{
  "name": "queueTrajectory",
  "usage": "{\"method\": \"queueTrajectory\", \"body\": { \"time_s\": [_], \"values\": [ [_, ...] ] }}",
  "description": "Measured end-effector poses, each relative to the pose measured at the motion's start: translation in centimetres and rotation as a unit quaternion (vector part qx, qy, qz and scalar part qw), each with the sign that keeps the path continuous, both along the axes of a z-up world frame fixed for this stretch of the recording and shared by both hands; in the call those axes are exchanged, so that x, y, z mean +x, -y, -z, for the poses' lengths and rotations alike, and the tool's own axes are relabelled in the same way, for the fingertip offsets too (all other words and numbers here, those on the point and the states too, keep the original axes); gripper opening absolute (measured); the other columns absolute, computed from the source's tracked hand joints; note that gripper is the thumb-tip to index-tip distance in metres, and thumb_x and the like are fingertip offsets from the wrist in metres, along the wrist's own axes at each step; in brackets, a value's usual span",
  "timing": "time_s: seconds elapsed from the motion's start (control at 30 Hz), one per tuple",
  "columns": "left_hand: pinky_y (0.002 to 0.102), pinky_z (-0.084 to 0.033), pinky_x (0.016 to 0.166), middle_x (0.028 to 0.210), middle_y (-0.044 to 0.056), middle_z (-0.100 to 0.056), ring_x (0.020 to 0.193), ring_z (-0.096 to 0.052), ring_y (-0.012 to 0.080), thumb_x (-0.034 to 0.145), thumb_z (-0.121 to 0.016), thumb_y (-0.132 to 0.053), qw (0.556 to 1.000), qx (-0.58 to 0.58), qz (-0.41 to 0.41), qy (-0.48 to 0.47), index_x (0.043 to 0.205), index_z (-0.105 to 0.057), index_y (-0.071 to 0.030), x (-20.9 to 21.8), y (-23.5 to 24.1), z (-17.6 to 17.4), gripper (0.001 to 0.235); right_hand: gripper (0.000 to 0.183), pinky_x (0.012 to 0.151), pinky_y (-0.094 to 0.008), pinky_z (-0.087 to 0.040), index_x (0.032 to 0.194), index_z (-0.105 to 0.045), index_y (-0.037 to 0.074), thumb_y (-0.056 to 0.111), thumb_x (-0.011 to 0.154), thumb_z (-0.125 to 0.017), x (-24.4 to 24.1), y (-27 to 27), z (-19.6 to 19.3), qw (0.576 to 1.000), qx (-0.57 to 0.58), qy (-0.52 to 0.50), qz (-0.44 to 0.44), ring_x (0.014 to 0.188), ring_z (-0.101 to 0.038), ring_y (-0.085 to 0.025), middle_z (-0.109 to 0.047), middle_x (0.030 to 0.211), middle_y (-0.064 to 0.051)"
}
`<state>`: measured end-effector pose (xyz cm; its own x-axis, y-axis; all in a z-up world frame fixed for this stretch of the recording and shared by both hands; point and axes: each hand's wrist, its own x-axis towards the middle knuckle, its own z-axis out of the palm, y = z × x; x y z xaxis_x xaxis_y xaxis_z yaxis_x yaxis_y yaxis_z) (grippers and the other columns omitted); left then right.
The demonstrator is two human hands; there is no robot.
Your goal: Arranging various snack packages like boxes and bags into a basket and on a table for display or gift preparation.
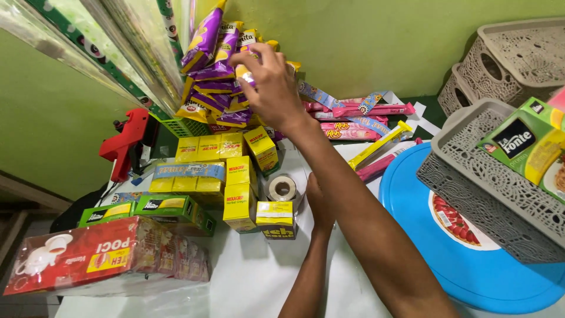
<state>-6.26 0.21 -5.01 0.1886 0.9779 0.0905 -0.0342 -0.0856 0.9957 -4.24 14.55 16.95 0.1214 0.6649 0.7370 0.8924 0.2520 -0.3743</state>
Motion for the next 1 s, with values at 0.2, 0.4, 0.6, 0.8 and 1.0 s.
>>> {"method": "queueTrajectory", "body": {
  "time_s": [0.2,0.4,0.6,0.8,1.0],
  "values": [
    [0.04,-0.04,0.063,0.084,0.011,-0.064,0.074,-0.051,0.0221,0.091,-0.063,-0.024,1.0,0.0,0.018,-0.015,0.089,-0.055,-0.01,-1.3,2.9,-1.6,0.016,0.031,0.116,-0.062,-0.041,0.125,-0.075,0.025,0.015,0.097,-0.066,-4.2,-4.4,1.2,0.985,-0.1,0.133,-0.053,0.149,-0.029,-0.039,0.002,0.17,-0.004],
    [0.039,-0.042,0.064,0.088,0.011,-0.065,0.076,-0.053,0.0224,0.092,-0.063,-0.026,1.0,0.003,0.026,-0.013,0.092,-0.056,-0.011,-1.8,5.5,-0.1,0.016,0.03,0.102,-0.054,-0.049,0.128,-0.063,0.001,0.013,0.101,-0.059,-4.7,-3.2,-0.4,0.981,-0.041,0.182,-0.043,0.107,-0.06,-0.023,-0.043,0.149,-0.008],
    [0.039,-0.044,0.065,0.092,0.01,-0.066,0.079,-0.055,0.0228,0.092,-0.062,-0.027,1.0,0.01,0.003,-0.001,0.094,-0.056,-0.012,-1.7,5.4,1.8,0.016,0.03,0.084,-0.04,-0.065,0.127,-0.06,-0.011,0.005,0.101,-0.06,-3.5,-3.2,-1.8,0.989,-0.042,0.08,-0.12,0.083,-0.063,-0.026,-0.048,0.13,-0.02],
    [0.038,-0.046,0.066,0.096,0.01,-0.067,0.081,-0.057,0.0231,0.092,-0.062,-0.029,1.0,0.006,0.01,-0.013,0.096,-0.057,-0.014,-1.2,4.1,3.0,0.016,0.039,0.103,-0.042,-0.058,0.11,-0.06,0.001,0.0,0.081,-0.087,-1.5,-4.8,-1.1,0.993,0.092,0.039,-0.059,0.103,-0.062,-0.029,-0.057,0.11,-0.017],
    [0.038,-0.048,0.067,0.1,0.009,-0.068,0.083,-0.059,0.0234,0.092,-0.061,-0.031,0.999,-0.013,0.035,-0.029,0.099,-0.057,-0.015,0.5,0.1,0.4,0.017,0.055,0.087,-0.046,-0.066,0.135,-0.057,-0.001,-0.014,0.084,-0.073,-0.3,-5.7,-1.1,0.998,0.049,0.004,-0.032,0.102,-0.065,-0.037,-0.058,0.11,-0.022]
  ]
}}
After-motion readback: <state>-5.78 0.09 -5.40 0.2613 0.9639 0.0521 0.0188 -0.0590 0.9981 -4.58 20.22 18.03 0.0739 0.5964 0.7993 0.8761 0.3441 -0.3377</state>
